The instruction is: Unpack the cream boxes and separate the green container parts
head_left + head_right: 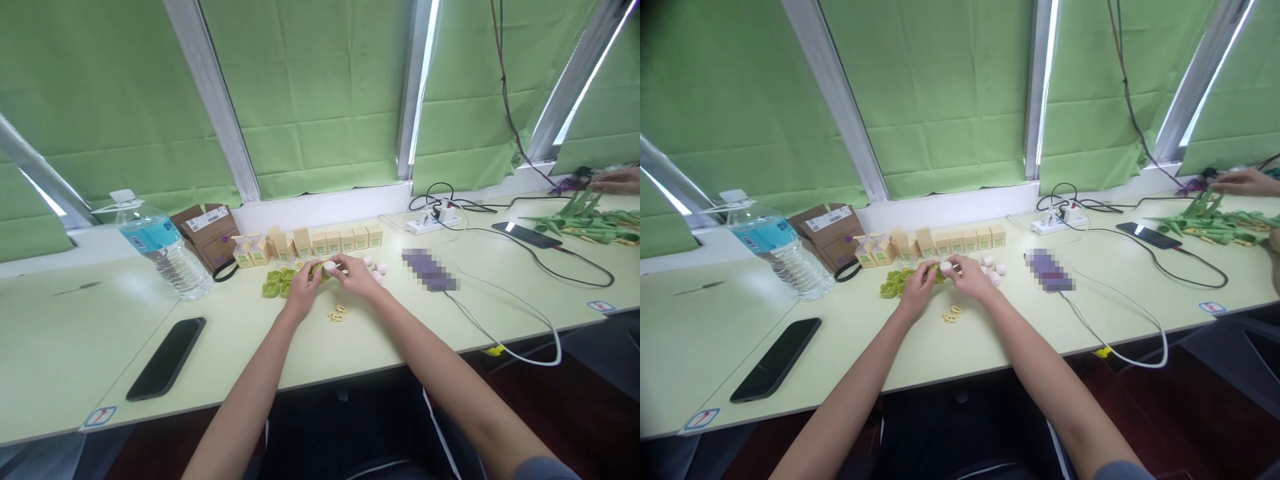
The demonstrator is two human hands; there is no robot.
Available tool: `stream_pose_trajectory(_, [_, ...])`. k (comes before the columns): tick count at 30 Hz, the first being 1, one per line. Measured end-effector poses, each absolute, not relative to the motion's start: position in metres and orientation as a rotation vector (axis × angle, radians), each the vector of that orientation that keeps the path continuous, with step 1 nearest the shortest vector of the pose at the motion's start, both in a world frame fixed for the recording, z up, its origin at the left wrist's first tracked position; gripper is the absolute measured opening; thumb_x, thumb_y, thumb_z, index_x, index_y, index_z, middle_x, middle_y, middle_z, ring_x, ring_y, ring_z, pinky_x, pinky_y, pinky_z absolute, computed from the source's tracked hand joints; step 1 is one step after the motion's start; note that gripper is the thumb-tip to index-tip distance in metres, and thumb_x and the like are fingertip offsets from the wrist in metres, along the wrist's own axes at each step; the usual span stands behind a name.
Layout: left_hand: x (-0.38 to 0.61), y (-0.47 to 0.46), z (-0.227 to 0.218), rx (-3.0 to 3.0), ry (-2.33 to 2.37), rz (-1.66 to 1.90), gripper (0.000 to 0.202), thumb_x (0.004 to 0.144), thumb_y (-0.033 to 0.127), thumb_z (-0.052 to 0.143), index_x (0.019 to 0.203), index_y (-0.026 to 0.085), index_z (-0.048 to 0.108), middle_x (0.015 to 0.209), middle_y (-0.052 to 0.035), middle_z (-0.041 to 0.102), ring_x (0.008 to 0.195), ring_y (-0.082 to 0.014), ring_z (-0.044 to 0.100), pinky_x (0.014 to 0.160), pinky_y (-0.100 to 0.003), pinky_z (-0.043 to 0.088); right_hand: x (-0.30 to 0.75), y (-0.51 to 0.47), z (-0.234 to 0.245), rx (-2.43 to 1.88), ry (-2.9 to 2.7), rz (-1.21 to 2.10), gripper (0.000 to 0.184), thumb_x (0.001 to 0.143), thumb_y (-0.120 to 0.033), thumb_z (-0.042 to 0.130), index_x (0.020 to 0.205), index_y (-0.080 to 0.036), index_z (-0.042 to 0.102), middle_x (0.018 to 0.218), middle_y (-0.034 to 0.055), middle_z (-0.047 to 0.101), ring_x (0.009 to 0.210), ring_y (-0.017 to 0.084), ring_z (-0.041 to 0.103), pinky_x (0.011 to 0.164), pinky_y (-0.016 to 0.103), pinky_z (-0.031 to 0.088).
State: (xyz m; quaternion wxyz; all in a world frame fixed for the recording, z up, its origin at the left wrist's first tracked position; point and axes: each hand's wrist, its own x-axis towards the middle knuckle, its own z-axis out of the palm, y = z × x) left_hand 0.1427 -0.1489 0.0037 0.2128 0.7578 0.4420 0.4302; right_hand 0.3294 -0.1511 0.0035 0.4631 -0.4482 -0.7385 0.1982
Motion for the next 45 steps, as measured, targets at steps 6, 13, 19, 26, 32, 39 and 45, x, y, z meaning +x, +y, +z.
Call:
stream_pose_trajectory(6, [0.142, -0.15, 0.005, 2.092, 1.273, 1.18, 0.038, 0.097, 0.043, 0.043, 0.121, 0.021, 0.063, 0.094, -0.0034, 0.07, 0.082, -0.0169, 0.063, 0.081, -0.03, 0.048, 0.328, -0.152, 0.004, -1.077, -1.791, 0.511, 0.021, 0.09, -0.026, 0.062, 0.109, -0.02, 0.066, 0.108, 0.007, 0.073, 0.091, 0.018, 0.071, 0.079, 0.03, 0.057])
stream_pose_trajectory(13, [0.141, -0.152, 0.005, 2.122, 1.304, 1.14, 0.038, 0.098, 0.043, 0.042, 0.121, 0.022, 0.064, 0.089, -0.0016, 0.069, 0.077, -0.0163, 0.061, 0.078, -0.03, 0.047, 0.34, -0.149, 0.006, -1.081, -1.626, 0.454, 0.033, 0.091, -0.039, 0.062, 0.117, -0.02, 0.064, 0.117, 0.01, 0.069, 0.091, 0.018, 0.07, 0.075, 0.03, 0.06])
stream_pose_trajectory(19, [0.143, -0.153, 0.005, 2.123, 1.3, 1.114, 0.039, 0.098, 0.044, 0.042, 0.12, 0.021, 0.064, 0.091, -0.003, 0.069, 0.08, -0.0175, 0.062, 0.079, -0.031, 0.048, 0.356, -0.144, 0.008, -1.101, -1.464, 0.348, 0.039, 0.088, -0.043, 0.062, 0.121, -0.021, 0.059, 0.117, 0.0089, 0.069, 0.09, 0.018, 0.068, 0.081, 0.034, 0.06])
stream_pose_trajectory(26, [0.142, -0.153, 0.005, 2.156, 1.306, 1.086, 0.039, 0.097, 0.044, 0.042, 0.118, 0.02, 0.064, 0.086, -0.0031, 0.069, 0.081, -0.0185, 0.063, 0.082, -0.033, 0.049, 0.373, -0.139, 0.002, -1.367, -1.551, 0.162, 0.033, 0.09, -0.035, 0.059, 0.121, -0.023, 0.063, 0.125, 0.0084, 0.067, 0.097, 0.022, 0.066, 0.09, 0.039, 0.053])
stream_pose_trajectory(32, [0.142, -0.153, 0.005, 2.169, 1.301, 1.084, 0.038, 0.096, 0.043, 0.043, 0.116, 0.02, 0.065, 0.081, -0.0021, 0.067, 0.079, -0.0182, 0.064, 0.08, -0.032, 0.05, 0.377, -0.133, -0.008, -1.607, -1.759, 0.122, 0.034, 0.09, -0.028, 0.058, 0.123, -0.023, 0.069, 0.124, 0.0084, 0.07, 0.116, 0.028, 0.06, 0.1, 0.041, 0.047])
stream_pose_trajectory(39, [0.142, -0.152, 0.004, 2.176, 1.31, 1.058, 0.04, 0.097, 0.044, 0.042, 0.118, 0.02, 0.065, 0.079, -0.002, 0.068, 0.074, -0.018, 0.062, 0.079, -0.034, 0.049, 0.374, -0.131, -0.01, -1.664, -1.887, 0.053, 0.042, 0.089, -0.018, 0.051, 0.126, -0.019, 0.068, 0.123, 0.0088, 0.071, 0.119, 0.028, 0.059, 0.108, 0.039, 0.037])
stream_pose_trajectory(45, [0.142, -0.151, 0.002, 2.19, 1.301, 1.047, 0.039, 0.097, 0.045, 0.043, 0.118, 0.021, 0.065, 0.082, -0.0018, 0.068, 0.076, -0.018, 0.064, 0.08, -0.033, 0.05, 0.365, -0.136, -0.006, -1.762, -1.95, -0.03, 0.042, 0.086, -0.019, 0.053, 0.123, -0.02, 0.071, 0.128, 0.0117, 0.068, 0.129, 0.037, 0.048, 0.113, 0.057, 0.025])
